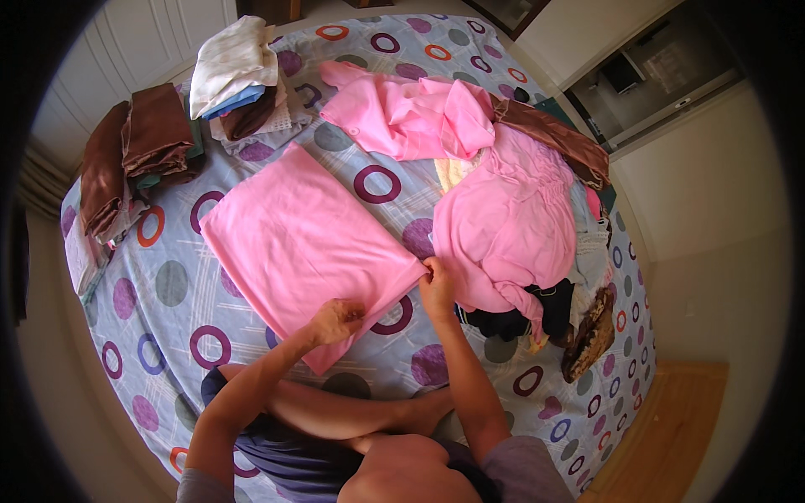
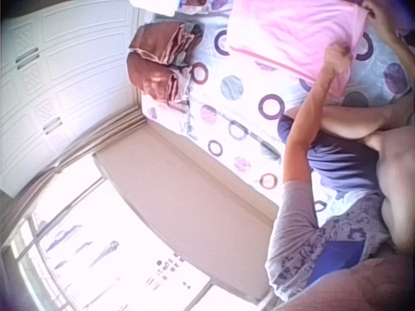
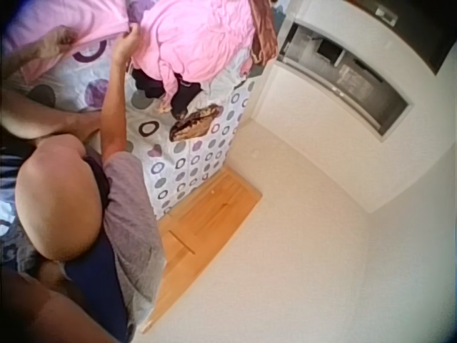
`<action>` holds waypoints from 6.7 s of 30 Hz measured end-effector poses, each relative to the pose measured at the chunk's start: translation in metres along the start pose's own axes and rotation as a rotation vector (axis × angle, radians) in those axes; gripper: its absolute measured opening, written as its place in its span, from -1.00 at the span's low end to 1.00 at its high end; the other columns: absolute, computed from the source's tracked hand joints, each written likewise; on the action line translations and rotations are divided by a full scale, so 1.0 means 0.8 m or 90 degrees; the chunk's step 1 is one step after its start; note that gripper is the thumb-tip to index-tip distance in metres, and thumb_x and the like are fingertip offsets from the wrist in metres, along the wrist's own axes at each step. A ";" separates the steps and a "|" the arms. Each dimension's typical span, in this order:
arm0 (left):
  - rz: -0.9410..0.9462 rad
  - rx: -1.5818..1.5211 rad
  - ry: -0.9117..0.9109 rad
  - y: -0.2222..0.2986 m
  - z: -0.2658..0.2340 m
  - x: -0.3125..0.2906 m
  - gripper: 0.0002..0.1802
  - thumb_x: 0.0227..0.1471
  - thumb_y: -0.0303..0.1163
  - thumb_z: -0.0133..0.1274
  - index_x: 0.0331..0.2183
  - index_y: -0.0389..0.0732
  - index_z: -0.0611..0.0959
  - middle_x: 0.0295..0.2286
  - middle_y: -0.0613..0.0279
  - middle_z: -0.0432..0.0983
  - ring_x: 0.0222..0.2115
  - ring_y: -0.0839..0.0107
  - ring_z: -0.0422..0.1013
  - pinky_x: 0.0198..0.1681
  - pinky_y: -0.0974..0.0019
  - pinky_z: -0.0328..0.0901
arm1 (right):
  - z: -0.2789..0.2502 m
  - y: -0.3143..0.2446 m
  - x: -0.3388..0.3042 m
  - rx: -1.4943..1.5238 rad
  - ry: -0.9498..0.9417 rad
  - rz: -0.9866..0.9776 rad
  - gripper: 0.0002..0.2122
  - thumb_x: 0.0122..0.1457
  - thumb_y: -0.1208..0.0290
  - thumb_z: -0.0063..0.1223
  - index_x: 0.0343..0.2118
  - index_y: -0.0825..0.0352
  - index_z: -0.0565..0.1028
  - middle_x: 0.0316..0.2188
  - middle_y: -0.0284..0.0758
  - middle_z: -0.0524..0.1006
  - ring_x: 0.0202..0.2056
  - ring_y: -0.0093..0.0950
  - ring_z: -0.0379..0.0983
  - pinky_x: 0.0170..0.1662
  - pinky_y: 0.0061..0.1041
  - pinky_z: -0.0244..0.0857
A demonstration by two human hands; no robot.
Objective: The person folds a pink skirt and a light blue garment by hand on a bed, smoothing the fabric and placing the folded items onto existing stacks of clothes.
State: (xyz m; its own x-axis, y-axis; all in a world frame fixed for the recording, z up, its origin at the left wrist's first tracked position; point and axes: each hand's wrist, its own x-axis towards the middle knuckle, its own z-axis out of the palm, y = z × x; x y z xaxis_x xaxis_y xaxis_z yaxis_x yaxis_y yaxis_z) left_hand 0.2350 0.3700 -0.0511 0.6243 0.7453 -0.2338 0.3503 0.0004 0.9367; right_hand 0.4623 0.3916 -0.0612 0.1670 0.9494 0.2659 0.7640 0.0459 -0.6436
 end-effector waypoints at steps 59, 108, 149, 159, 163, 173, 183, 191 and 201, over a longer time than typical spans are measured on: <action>-0.031 0.627 0.414 -0.062 -0.120 -0.023 -0.21 -0.14 0.15 -0.18 0.04 -0.13 0.14 0.09 0.17 -0.13 0.11 0.11 -0.23 0.07 -0.13 -0.28 | 0.166 -0.158 0.071 -0.236 -0.339 -0.444 -0.49 0.03 0.17 -0.17 0.07 0.14 0.08 0.11 -0.39 -0.01 0.15 -0.42 -0.21 0.12 -0.08 -0.45; -0.152 0.605 0.543 -0.088 -0.131 -0.031 -0.17 -0.08 0.15 -0.29 0.04 -0.30 0.09 0.07 -0.02 -0.10 0.09 0.04 -0.19 0.08 -0.05 -0.25 | 0.095 -0.037 0.090 -0.360 -0.158 -0.264 -0.58 0.09 0.18 -0.28 0.03 0.13 0.14 0.07 -0.29 0.09 0.11 -0.31 -0.09 0.10 -0.05 -0.37; 0.092 1.072 0.591 -0.129 0.113 -0.080 -0.39 -0.24 -0.13 -0.06 -0.09 -0.18 0.33 -0.09 0.08 0.18 -0.13 0.13 0.16 -0.20 0.04 0.18 | -0.016 0.025 0.016 -0.051 -0.201 -0.125 -0.79 -0.20 0.51 0.06 -0.44 0.25 0.34 -0.55 -0.29 0.43 -0.39 -0.30 0.34 -0.36 -0.35 0.18; -0.056 0.934 0.367 -0.018 0.091 -0.096 -0.91 -0.30 -0.44 -0.11 -0.60 -0.18 0.49 -0.62 0.22 0.33 -0.54 0.33 0.29 -0.61 0.38 0.22 | -0.013 0.051 0.016 -0.032 -0.111 -0.201 -0.92 -0.16 0.55 -0.01 -0.53 0.28 0.38 -0.62 -0.28 0.41 -0.46 -0.27 0.33 -0.40 -0.33 0.19; -0.034 0.933 0.426 -0.040 0.094 -0.097 -0.91 -0.32 -0.44 -0.11 -0.62 -0.19 0.48 -0.64 0.22 0.31 -0.58 0.34 0.26 -0.60 0.37 0.23 | -0.018 0.028 0.010 0.027 -0.057 -0.158 -0.92 -0.17 0.60 -0.05 -0.55 0.30 0.39 -0.59 -0.24 0.40 -0.46 -0.26 0.33 -0.40 -0.32 0.18; -0.132 0.813 0.285 -0.084 0.102 -0.090 -0.41 -0.23 -0.17 -0.08 -0.10 -0.23 0.34 -0.09 0.01 0.16 -0.22 0.08 0.24 -0.26 0.06 0.23 | -0.012 0.026 0.025 -0.036 -0.075 -0.055 -0.92 -0.15 0.50 -0.06 -0.53 0.32 0.43 -0.55 -0.21 0.45 -0.42 -0.25 0.36 -0.36 -0.33 0.20; -0.300 0.982 0.347 -0.066 0.119 -0.042 -0.69 -0.13 -0.36 -0.22 -0.28 -0.21 0.45 -0.47 0.03 0.35 -0.46 0.05 0.34 -0.51 0.14 0.28 | 0.006 0.019 0.054 -0.154 -0.294 0.106 -0.72 -0.28 0.23 0.01 -0.67 0.42 0.42 -0.65 -0.13 0.45 -0.53 -0.23 0.41 -0.43 -0.33 0.24; 0.012 1.058 0.430 -0.045 0.093 -0.086 -0.75 -0.20 -0.33 -0.17 -0.43 -0.20 0.52 -0.46 0.03 0.36 -0.40 0.09 0.32 -0.37 0.10 0.22 | -0.041 -0.002 0.048 0.218 -0.351 0.278 -0.81 -0.10 0.39 0.01 -0.46 0.42 0.39 -0.62 -0.31 0.39 -0.72 -0.57 0.32 -0.70 -0.65 0.27; -0.020 0.531 -0.023 0.069 0.076 -0.128 -0.82 -0.21 -0.48 -0.13 -0.48 -0.27 0.54 -0.47 0.03 0.45 -0.43 0.21 0.39 -0.45 0.28 0.30 | -0.129 0.000 0.017 0.278 -0.425 0.247 -0.58 -0.09 0.54 -0.05 -0.07 0.34 0.27 -0.67 -0.35 0.40 -0.79 -0.65 0.21 -0.77 -0.69 0.13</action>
State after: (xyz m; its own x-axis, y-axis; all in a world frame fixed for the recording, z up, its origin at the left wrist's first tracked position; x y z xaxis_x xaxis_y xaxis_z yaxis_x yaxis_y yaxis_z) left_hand 0.2329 0.2535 0.0083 0.6227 0.7315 -0.2777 0.7609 -0.4834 0.4330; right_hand 0.5287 0.3727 0.0163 -0.1376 0.8994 -0.4150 0.4008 -0.3326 -0.8537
